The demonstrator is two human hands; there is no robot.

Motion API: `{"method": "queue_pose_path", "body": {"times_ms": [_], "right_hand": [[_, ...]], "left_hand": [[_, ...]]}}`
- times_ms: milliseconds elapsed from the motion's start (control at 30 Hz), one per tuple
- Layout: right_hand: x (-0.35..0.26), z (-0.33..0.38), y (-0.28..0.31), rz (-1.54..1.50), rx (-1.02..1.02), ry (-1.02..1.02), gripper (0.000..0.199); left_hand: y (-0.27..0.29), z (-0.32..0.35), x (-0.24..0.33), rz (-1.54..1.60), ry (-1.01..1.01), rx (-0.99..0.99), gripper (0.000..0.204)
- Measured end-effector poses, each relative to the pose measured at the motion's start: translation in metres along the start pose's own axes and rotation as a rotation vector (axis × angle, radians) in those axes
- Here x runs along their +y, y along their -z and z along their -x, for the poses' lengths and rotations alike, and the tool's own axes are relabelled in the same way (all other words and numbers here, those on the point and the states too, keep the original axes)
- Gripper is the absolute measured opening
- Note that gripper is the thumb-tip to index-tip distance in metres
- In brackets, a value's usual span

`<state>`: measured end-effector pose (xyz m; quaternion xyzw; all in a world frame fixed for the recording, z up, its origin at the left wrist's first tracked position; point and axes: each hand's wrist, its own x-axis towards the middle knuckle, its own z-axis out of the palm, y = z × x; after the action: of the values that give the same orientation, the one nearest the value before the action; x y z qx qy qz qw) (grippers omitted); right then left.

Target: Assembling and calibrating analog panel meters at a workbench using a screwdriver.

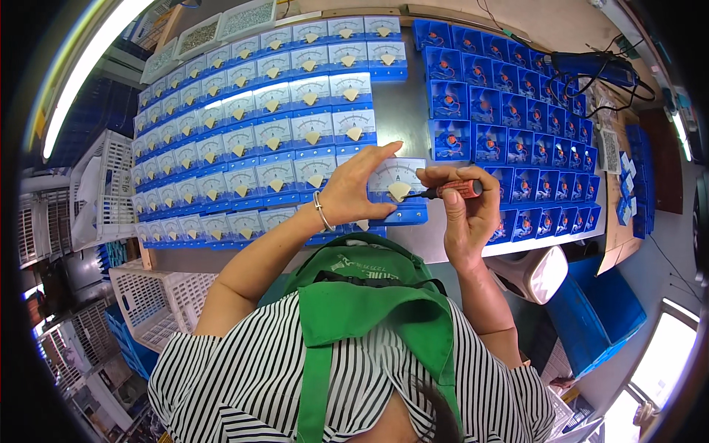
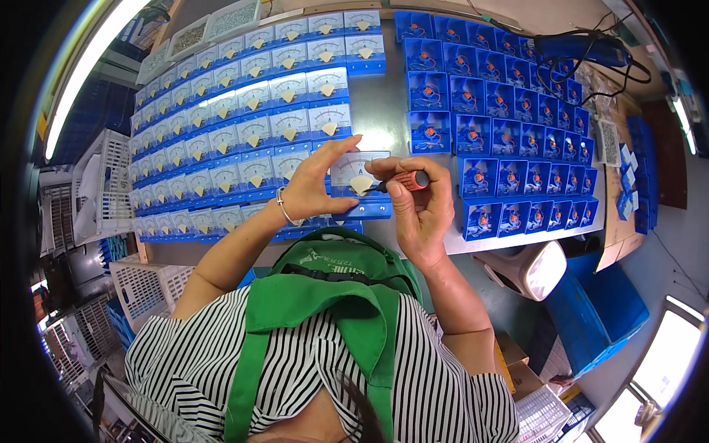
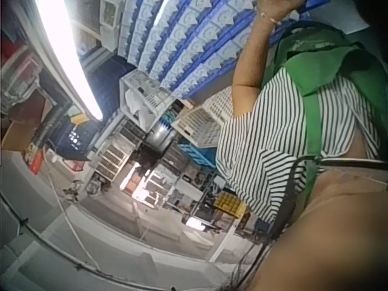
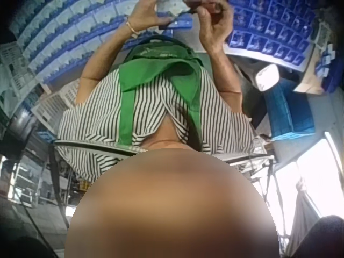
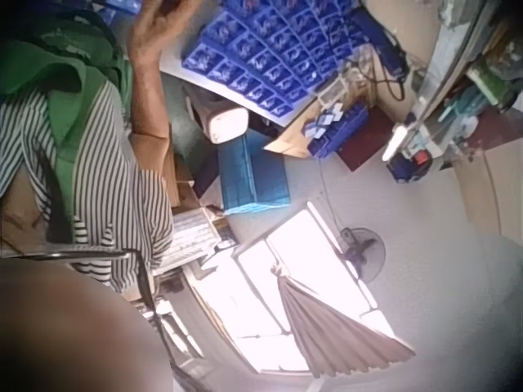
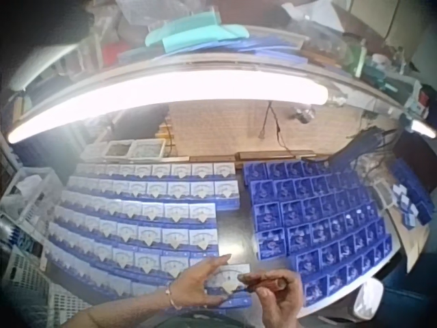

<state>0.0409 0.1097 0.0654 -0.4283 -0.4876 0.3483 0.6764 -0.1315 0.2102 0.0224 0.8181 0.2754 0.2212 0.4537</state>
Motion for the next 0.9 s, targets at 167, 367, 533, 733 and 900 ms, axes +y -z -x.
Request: {"method": "queue_pose_path", "body": {"times_ms": [167, 367, 533, 733, 900], "right_hand": [[0.003, 0.002, 0.0, 0.022, 0.007, 0.0, 0.029], [0.008, 0.005, -0.002, 0.03, 0.073, 0.013, 0.03], [0.014, 0.012, 0.007, 0.611, 0.126, 0.171, 0.032], [-0.019, 0.004, -0.006, 0.582, -0.254, 0.104, 0.037], [-0.019, 0.01, -0.006, 0.571, -0.292, 0.132, 0.041]], "left_hand": [[0.002, 0.002, 0.001, 0.009, 0.003, -0.001, 0.091], [0.001, 0.001, 0.002, -0.031, -0.016, 0.03, 0.09], [0.002, 0.004, 0.003, -0.151, -0.05, 0.065, 0.088], [0.001, 0.007, -0.008, -0.116, -0.079, 0.06, 0.087], [-0.001, 0.006, -0.012, -0.058, -0.068, 0.062, 0.088]]}}
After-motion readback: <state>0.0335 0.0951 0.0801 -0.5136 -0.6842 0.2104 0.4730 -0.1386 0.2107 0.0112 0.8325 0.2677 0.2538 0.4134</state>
